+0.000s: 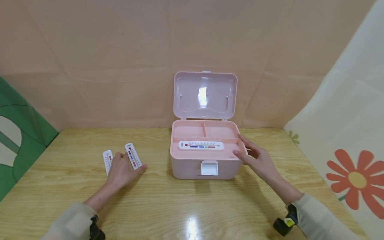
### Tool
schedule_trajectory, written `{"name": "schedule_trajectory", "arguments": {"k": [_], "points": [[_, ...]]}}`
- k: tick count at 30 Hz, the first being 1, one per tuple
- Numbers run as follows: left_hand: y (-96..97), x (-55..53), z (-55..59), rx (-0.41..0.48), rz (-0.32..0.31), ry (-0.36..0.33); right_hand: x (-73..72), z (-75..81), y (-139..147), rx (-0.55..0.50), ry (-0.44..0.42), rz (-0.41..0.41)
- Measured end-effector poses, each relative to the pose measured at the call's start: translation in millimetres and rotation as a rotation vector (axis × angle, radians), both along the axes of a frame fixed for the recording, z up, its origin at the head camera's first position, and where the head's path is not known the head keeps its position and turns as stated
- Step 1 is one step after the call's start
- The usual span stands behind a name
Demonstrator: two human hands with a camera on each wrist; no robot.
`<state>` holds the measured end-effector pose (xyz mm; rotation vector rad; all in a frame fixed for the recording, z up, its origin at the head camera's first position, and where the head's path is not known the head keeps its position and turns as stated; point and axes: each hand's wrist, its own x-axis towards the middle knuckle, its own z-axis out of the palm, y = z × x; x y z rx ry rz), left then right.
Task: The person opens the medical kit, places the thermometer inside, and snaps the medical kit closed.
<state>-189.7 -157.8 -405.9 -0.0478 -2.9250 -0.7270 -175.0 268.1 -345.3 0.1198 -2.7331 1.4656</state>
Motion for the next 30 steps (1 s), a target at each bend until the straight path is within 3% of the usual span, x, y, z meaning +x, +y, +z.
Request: {"name": "schedule_trajectory", "arguments": {"k": [16, 30], "points": [[-2.2, -0.5, -0.1, -0.024, -0.032, -0.007, 0.7, 1.8, -0.4, 0.005, 0.009, 0.009], [-4.3, 0.4, -1.3, 0.033, -0.108, -0.002, 2.3, 0.8, 0.1, 0.012, 0.0, 0.003]]}}
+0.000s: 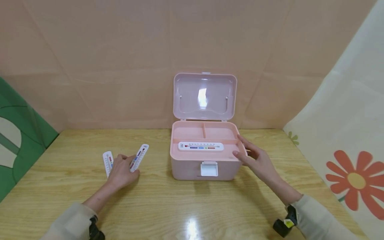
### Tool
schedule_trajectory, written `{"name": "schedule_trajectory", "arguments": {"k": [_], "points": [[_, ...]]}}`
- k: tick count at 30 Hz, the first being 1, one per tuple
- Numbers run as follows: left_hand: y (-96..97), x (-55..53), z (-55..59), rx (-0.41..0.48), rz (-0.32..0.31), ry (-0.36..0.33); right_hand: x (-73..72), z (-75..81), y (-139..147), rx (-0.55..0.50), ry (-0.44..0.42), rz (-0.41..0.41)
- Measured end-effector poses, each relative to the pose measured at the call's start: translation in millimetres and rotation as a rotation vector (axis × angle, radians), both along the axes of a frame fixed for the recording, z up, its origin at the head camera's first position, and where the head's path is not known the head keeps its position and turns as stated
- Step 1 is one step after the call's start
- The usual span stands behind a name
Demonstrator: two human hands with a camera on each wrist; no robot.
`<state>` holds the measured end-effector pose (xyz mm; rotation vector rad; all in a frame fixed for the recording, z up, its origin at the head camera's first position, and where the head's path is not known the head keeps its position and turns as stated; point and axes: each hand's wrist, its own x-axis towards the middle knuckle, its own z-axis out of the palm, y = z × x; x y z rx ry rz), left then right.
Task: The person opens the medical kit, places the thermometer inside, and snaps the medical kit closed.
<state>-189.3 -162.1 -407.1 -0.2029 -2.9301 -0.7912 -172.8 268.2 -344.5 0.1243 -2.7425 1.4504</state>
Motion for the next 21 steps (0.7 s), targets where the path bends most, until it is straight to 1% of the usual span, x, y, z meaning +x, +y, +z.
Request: {"name": "schedule_trajectory", "arguments": {"k": [5, 9, 14, 18, 21], "points": [[-2.3, 0.3, -1.7, 0.005, -0.058, 0.072, 0.5, 0.2, -0.3, 0.001, -0.001, -0.004], [-3.6, -0.4, -3.9, 0.006, -0.074, 0.103, 0.8, 0.3, -0.6, 0.003, -0.003, -0.007], [-3.1, 1.1, -4.4, 0.026, -0.071, 0.099, 0.7, -1.0, -0.4, -0.001, 0.002, -0.008], [-5.1, 3.6, -5.3, 0.066, -0.049, 0.1, 0.9, -0.8, -0.5, -0.003, 0.001, -0.01], [-8.5, 4.7, -7.3, 0.099, -0.036, 0.115, 0.9, 0.1, -0.8, 0.005, 0.002, -0.01]]}}
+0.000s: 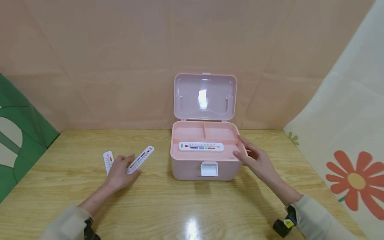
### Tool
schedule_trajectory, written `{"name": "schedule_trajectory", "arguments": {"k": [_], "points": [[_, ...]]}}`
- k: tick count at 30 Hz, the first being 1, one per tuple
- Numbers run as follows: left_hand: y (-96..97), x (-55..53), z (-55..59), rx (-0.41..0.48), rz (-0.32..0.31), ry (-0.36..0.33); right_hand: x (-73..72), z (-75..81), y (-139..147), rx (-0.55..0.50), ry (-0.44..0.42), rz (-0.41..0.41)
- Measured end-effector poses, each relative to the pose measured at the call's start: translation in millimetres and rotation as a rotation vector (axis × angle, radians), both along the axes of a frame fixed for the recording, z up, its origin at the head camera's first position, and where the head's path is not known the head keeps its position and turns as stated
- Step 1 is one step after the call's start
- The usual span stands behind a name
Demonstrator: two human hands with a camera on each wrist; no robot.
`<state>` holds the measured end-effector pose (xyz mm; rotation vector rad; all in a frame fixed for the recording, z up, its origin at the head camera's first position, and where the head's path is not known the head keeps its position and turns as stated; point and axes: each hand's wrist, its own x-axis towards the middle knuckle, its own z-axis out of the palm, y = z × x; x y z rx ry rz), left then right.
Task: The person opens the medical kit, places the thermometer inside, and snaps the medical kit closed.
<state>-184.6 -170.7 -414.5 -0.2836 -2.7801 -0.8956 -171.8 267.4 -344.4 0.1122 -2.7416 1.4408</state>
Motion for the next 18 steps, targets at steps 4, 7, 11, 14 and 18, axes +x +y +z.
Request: {"name": "schedule_trajectory", "arguments": {"k": [4, 7, 11, 14, 18], "points": [[-3.4, 1.0, -2.5, 0.053, 0.006, 0.0, 0.6, 0.3, 0, 0.001, 0.005, -0.001], [-4.2, 1.5, -4.4, 0.09, 0.014, -0.009, 0.5, 0.1, -1, -0.002, 0.007, -0.003], [-2.3, 1.5, -7.4, 0.119, 0.031, -0.008, 0.1, -0.1, 0, -0.004, 0.013, -0.004], [-0.8, 1.2, -10.2, 0.13, 0.039, 0.012, -0.2, -0.4, -1, -0.004, 0.014, -0.006], [1.2, -0.2, -13.0, 0.133, 0.039, 0.048, -0.7, -0.8, -1, -0.006, 0.012, -0.009]]}}
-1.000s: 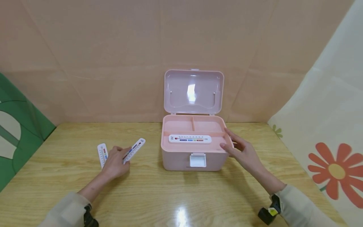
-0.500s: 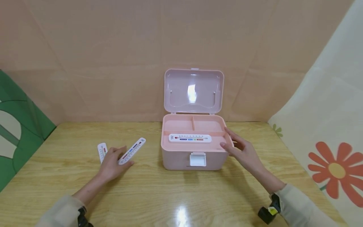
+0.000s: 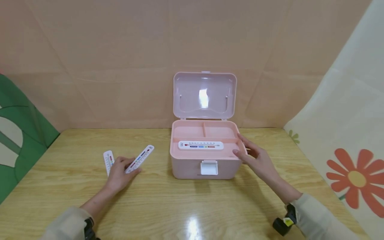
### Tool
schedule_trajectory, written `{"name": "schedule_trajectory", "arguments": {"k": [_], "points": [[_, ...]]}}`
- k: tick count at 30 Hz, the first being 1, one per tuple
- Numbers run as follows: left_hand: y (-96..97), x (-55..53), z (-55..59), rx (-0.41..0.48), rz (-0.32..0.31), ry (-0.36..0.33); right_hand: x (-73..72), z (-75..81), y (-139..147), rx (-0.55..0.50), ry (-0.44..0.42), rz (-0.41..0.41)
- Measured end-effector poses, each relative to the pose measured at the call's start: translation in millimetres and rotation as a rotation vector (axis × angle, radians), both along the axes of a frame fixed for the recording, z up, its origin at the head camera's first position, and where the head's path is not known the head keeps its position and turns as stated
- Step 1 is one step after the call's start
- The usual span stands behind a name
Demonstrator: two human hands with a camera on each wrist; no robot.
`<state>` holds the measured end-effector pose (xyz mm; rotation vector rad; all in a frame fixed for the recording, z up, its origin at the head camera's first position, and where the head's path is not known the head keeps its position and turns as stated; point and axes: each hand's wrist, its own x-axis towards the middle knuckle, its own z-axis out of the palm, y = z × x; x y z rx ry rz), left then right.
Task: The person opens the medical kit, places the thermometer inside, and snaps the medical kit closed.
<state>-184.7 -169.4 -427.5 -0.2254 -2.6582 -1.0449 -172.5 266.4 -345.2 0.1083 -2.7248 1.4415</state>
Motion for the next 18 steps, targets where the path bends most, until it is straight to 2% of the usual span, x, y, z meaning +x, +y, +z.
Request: {"name": "schedule_trajectory", "arguments": {"k": [5, 13, 18], "points": [[1.8, -1.9, -3.5, -0.004, 0.004, 0.03, -0.8, -1.1, -0.1, -0.008, 0.011, 0.001], [5.0, -1.0, -5.4, -0.007, 0.013, 0.029, -1.0, -1.9, 0.4, 0.0, 0.015, 0.003], [6.2, -0.5, -5.6, -0.001, 0.008, 0.056, -0.7, -1.9, 0.4, 0.005, 0.013, 0.003]]}}
